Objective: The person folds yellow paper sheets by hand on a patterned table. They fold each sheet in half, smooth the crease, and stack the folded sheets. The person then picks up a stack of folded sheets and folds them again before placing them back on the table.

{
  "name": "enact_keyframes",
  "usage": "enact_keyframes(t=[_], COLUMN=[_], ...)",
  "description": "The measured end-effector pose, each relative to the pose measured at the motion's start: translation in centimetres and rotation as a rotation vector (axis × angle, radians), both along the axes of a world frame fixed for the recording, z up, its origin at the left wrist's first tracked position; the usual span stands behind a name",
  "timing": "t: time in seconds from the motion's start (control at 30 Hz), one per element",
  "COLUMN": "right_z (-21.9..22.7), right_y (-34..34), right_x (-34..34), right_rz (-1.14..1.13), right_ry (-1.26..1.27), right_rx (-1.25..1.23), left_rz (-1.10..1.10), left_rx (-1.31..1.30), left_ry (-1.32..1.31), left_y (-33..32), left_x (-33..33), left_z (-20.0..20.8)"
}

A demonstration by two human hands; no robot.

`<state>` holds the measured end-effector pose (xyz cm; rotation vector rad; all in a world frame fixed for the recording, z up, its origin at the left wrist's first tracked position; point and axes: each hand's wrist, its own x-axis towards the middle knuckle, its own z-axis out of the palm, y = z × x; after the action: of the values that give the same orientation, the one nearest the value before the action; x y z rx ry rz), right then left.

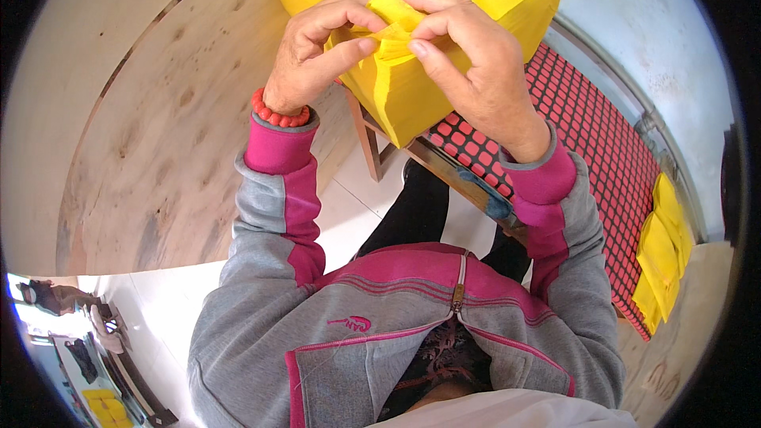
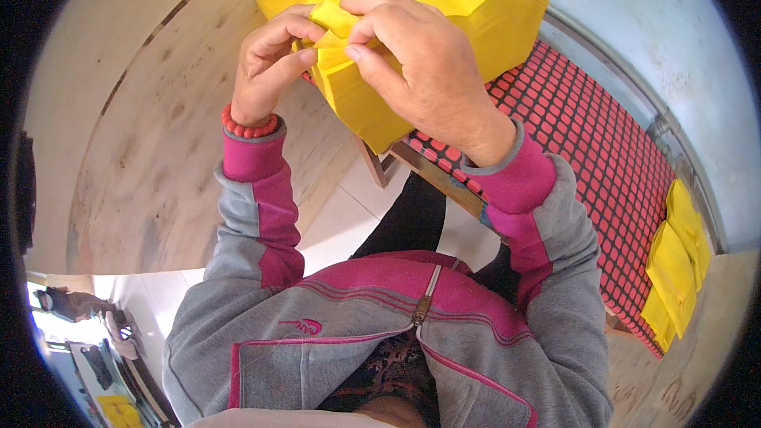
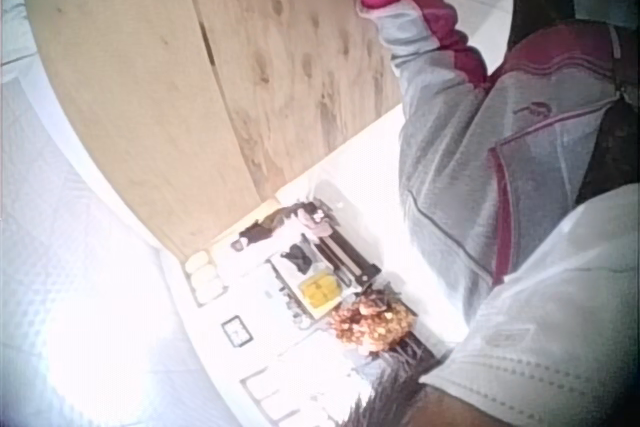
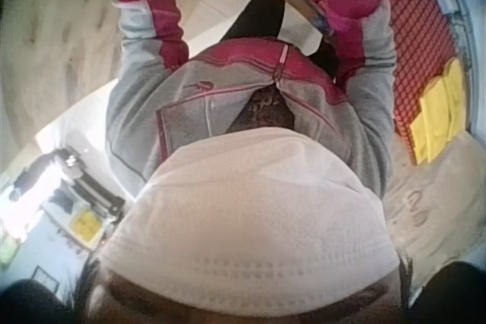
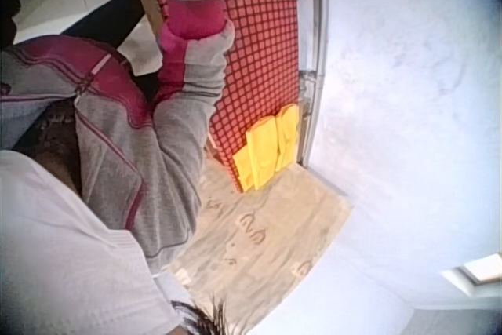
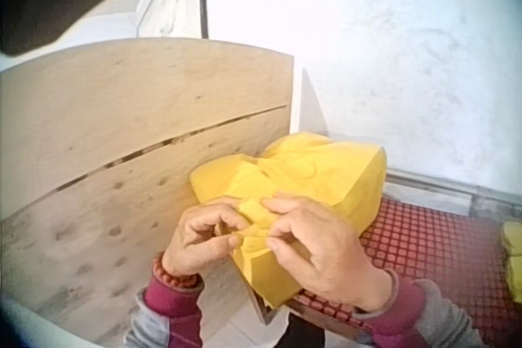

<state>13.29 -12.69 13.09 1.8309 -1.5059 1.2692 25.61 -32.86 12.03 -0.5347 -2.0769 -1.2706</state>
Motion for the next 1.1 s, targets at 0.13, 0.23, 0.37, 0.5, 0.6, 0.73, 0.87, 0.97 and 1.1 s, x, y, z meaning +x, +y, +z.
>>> enact_keyframes(t=[0.13, 0.23, 0.37, 0.5, 0.6, 0.73, 0.87, 0.97, 1.1], right_z=[0.0, 0.0, 0.1, 0.6, 0.9, 0.3, -0.5, -0.5, -0.7], right_y=[0.1, 0.0, -0.4, -1.3, -2.0, -0.2, -0.1, 0.1, 0.3], right_x=[0.1, -0.1, -0.2, 0.3, 0.3, -0.1, -0.7, -1.0, -0.9], right_rz=[-0.018, -0.043, -0.082, -0.115, -0.142, -0.102, -0.125, -0.065, -0.043], right_ry=[-0.001, 0.107, 0.223, 0.234, 0.317, 0.258, 0.262, 0.157, 0.072], right_rx=[-0.019, -0.072, -0.077, -0.272, -0.425, -0.086, -0.029, -0.081, -0.041], left_rz=[0.029, 0.044, 0.052, 0.052, 0.082, 0.067, 0.075, 0.078, 0.041], left_rx=[0.02, 0.101, 0.167, 0.242, 0.253, 0.245, 0.136, 0.018, -0.022], left_ry=[0.0, -0.017, 0.019, 0.055, 0.08, 0.109, 0.104, 0.092, 0.122], left_y=[0.3, 0.6, 0.9, 0.9, 1.0, 1.1, 0.9, 0.7, 0.6], left_x=[-0.1, -0.1, -0.2, -0.6, -0.9, -0.9, -0.6, -1.1, -1.3], left_z=[0.0, -0.1, -0.4, -0.6, -0.8, -0.8, -0.8, -0.8, -0.7])
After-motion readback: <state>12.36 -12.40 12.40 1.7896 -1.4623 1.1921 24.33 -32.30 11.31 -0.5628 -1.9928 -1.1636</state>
